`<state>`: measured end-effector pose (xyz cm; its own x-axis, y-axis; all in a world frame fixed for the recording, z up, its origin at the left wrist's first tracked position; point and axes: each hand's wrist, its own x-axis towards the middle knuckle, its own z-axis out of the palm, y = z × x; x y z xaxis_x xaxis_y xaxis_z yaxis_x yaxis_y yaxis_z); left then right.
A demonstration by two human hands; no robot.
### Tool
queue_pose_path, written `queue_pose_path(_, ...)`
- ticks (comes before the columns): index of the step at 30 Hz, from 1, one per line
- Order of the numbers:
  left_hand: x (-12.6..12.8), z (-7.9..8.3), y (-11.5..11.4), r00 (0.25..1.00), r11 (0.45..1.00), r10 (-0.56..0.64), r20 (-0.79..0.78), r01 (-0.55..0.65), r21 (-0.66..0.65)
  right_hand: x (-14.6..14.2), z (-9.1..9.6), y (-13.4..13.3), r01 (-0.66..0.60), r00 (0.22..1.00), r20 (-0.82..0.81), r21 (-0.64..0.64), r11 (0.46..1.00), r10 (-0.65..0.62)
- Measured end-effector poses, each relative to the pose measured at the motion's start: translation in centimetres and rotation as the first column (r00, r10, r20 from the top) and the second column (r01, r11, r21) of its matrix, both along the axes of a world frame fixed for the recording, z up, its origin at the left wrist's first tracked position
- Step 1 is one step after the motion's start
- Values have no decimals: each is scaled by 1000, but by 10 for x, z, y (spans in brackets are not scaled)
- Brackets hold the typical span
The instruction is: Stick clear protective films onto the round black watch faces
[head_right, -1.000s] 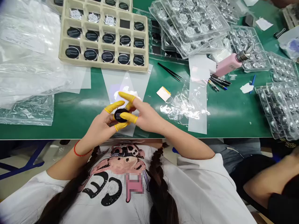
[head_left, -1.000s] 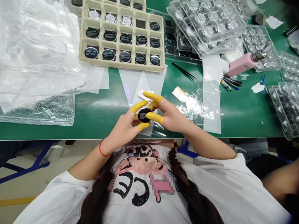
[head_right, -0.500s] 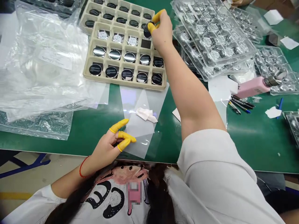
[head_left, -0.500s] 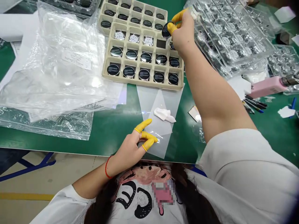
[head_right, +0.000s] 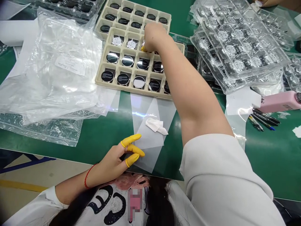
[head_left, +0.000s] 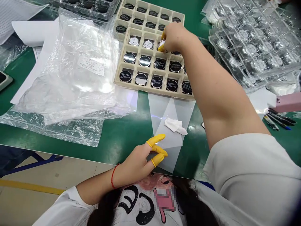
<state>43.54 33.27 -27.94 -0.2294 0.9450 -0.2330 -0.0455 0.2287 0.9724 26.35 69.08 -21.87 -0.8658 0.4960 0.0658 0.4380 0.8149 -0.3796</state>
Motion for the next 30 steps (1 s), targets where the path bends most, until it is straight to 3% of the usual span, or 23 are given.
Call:
queue_pose_path(3, 1, -1, 0, 1000, 999, 14, -6, -14, 46, 12, 16, -22, 76, 989, 115, 163, 984, -95)
queue_pose_path(6, 4, -1, 1, 998, 994, 56, 24, -58, 95, 57, 30, -52, 45, 996, 65, 256, 966, -64)
queue_pose_path(8, 6, -3, 0, 988, 986, 102, 116, -116, 120, 103, 35, -76, -36, 999, -7, 198, 980, 38)
queue_pose_path(10, 7, -6, 0, 947, 969, 165, 276, -208, 135, 155, 34, -99, -245, 961, -151, -67, 967, 233)
queue_pose_path(11, 8, -8, 0, 909, 956, 194, 370, -260, 138, 180, 31, -110, -373, 917, -219, -173, 912, 333)
queue_pose_path(12, 8, -9, 0, 865, 944, 212, 455, -302, 135, 203, 27, -119, -502, 859, -266, -272, 821, 437)
queue_pose_path(14, 7, -11, 2, 806, 936, 213, 552, -331, 123, 239, 14, -133, -648, 762, -334, -396, 651, 556)
queue_pose_path(15, 7, -11, 4, 803, 940, 206, 559, -321, 114, 252, 6, -137, -666, 745, -351, -433, 607, 567)
queue_pose_path(16, 7, -11, 6, 816, 946, 203, 541, -305, 105, 262, -1, -141, -650, 759, -361, -469, 598, 542)
queue_pose_path(18, 9, -9, 10, 855, 953, 217, 471, -290, 88, 274, -14, -146, -550, 835, -376, -572, 609, 401)
queue_pose_path(21, 16, -8, 15, 878, 935, 285, 384, -343, 91, 283, -22, -153, -390, 920, -330, -722, 572, 211)
queue_pose_path(25, 25, -11, 18, 916, 942, 258, 307, -309, 128, 290, -18, -163, -337, 941, -246, -629, 700, 232)
queue_pose_path(28, 29, -12, 18, 955, 962, 162, 248, -209, 176, 296, -18, -169, -364, 931, -256, -608, 705, 259)
queue_pose_path(30, 31, -12, 19, 970, 962, 161, 181, -195, 190, 299, -23, -175, -395, 912, -325, -522, 756, 251)
